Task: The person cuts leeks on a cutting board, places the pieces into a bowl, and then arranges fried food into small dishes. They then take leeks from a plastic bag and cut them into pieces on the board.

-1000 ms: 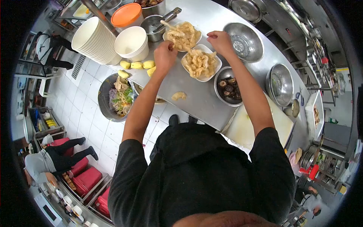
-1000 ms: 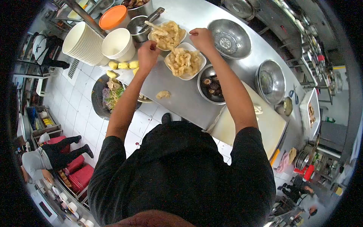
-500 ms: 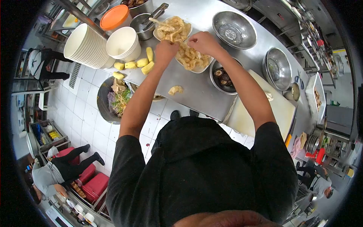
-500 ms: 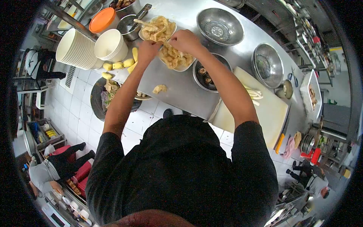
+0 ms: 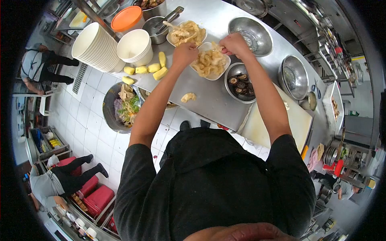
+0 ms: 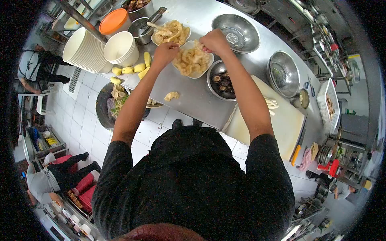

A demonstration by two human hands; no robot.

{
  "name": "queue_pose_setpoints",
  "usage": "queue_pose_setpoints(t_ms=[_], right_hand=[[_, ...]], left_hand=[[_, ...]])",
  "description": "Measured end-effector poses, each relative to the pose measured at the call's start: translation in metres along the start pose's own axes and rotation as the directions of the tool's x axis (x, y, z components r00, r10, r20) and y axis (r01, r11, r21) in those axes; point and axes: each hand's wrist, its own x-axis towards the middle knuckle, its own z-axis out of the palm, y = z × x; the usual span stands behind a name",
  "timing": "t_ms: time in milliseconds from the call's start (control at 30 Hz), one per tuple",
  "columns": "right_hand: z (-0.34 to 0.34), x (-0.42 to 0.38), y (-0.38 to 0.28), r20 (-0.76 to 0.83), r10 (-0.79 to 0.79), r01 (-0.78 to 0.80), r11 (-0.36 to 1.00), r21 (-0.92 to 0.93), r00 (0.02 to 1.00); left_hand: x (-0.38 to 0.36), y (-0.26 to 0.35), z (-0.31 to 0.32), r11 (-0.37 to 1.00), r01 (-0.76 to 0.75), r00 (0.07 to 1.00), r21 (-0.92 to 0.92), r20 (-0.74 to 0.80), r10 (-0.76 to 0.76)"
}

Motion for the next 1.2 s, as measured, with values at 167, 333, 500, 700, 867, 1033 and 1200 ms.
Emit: queue_pose_setpoints(t_ms=[167,333,500,700,867,1033,1200], right_hand=[[0.012,-0.009,0.001,0.04,-0.073,0.081,0.962,-0.261,0.996],[0.024,-0.002,0.002,-0.033,-0.234,0.196,0.874,-0.445,0.972],[0.038,0.021,0.003,0.075,-0.176,0.191,0.864,-0.466,0.981],[0.017,0.008,-0.004,-0.004,-0.235,0.223,0.928,-0.298,0.972],[-0.005,-0.024,0.018,-0.192,-0.33,0.279,0.927,-0.25,0.924],[0.023,-0.119,0.03,-0.069,-0.289,0.267,0.936,-0.228,0.955],[0.123,-0.157,0.05,-0.025,-0.422,0.375,0.83,-0.413,0.906]], left_hand=[[-0.032,-0.016,-0.02,0.994,-0.028,0.998,-0.108,-0.058,0.022],[-0.126,-0.033,-0.024,0.996,-0.065,0.996,-0.059,0.062,0.068],[-0.173,-0.038,0.009,0.971,-0.231,0.971,0.059,-0.039,0.234],[-0.178,-0.046,0.016,0.983,-0.177,0.983,-0.046,-0.048,0.175],[-0.176,-0.049,0.012,0.985,-0.043,0.995,-0.168,-0.093,0.028],[-0.163,-0.038,-0.01,0.863,0.146,0.979,-0.483,-0.055,-0.196],[-0.099,0.002,-0.031,0.857,-0.002,0.986,-0.516,-0.142,-0.083]])
